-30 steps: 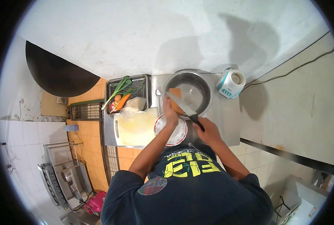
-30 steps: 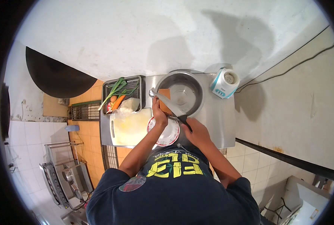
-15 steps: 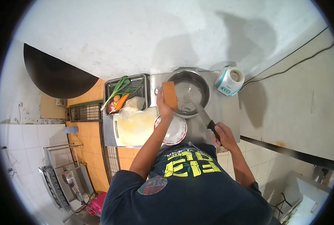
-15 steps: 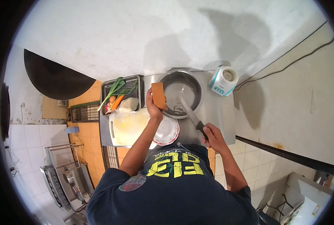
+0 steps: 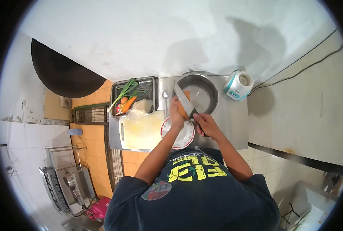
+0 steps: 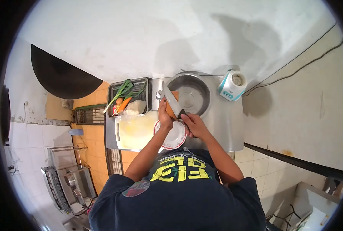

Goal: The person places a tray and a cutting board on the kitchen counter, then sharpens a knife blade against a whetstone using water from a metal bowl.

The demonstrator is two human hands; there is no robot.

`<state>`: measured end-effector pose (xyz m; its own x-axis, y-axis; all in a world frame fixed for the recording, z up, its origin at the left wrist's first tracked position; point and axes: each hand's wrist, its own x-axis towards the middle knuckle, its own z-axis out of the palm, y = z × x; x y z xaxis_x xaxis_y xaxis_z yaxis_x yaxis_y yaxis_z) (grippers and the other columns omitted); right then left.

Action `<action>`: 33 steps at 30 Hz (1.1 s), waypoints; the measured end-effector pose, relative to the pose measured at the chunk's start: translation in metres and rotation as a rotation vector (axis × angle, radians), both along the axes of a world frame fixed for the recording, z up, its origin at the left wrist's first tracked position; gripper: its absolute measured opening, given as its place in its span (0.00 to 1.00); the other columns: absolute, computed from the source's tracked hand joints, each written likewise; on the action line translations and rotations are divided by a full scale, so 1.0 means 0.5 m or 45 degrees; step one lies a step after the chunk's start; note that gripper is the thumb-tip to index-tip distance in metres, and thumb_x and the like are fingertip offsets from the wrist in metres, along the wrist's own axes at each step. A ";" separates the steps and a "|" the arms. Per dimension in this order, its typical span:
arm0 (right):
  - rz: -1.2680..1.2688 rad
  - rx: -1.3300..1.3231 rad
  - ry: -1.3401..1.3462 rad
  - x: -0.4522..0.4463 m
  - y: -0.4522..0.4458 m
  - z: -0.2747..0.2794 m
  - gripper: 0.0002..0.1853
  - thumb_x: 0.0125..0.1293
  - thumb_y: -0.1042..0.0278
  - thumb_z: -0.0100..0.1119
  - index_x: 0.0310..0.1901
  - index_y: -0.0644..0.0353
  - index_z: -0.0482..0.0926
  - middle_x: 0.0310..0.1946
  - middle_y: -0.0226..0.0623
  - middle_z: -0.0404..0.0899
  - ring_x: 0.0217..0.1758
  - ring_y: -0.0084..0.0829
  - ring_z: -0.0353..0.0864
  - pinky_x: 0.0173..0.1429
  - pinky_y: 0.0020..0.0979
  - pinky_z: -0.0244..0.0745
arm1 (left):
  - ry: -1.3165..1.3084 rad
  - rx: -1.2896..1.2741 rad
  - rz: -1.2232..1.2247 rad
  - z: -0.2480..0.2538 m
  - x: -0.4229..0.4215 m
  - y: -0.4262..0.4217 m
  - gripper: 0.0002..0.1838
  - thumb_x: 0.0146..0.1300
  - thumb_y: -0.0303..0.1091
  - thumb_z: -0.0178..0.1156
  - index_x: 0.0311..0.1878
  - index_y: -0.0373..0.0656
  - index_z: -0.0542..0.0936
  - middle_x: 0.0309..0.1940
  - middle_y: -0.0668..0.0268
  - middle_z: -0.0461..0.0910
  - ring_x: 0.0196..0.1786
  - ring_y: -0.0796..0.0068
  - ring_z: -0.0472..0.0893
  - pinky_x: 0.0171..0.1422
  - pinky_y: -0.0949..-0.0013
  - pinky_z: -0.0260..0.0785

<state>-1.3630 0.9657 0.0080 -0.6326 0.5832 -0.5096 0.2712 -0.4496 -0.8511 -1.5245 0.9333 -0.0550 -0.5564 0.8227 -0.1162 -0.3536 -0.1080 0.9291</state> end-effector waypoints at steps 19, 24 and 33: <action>-0.056 0.385 -0.439 0.192 -0.023 0.026 0.20 0.73 0.51 0.59 0.36 0.63 0.79 0.15 0.36 0.74 0.16 0.28 0.73 0.24 0.31 0.66 | -0.267 -0.044 -0.003 0.022 -0.055 0.054 0.21 0.76 0.40 0.33 0.64 0.47 0.69 0.30 0.62 0.78 0.26 0.72 0.79 0.17 0.72 0.68; -0.123 0.972 -0.606 0.096 0.005 0.023 0.17 0.70 0.53 0.61 0.41 0.60 0.73 0.26 0.48 0.81 0.30 0.53 0.81 0.34 0.46 0.73 | -0.298 -0.085 -0.049 -0.009 -0.033 0.050 0.21 0.76 0.39 0.33 0.63 0.48 0.69 0.31 0.61 0.79 0.28 0.72 0.80 0.19 0.71 0.70; 0.082 1.217 -0.769 -0.033 -0.001 0.035 0.16 0.74 0.52 0.52 0.50 0.56 0.69 0.36 0.49 0.83 0.39 0.54 0.84 0.39 0.53 0.76 | -0.324 -0.044 -0.021 0.016 -0.006 0.031 0.20 0.77 0.38 0.33 0.63 0.42 0.69 0.47 0.63 0.77 0.46 0.71 0.79 0.51 0.67 0.73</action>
<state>-1.3794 0.9653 0.0254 -0.4769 0.8727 -0.1046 0.7534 0.3446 -0.5601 -1.5273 0.9488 -0.0467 -0.4920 0.8247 -0.2791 -0.5777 -0.0695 0.8133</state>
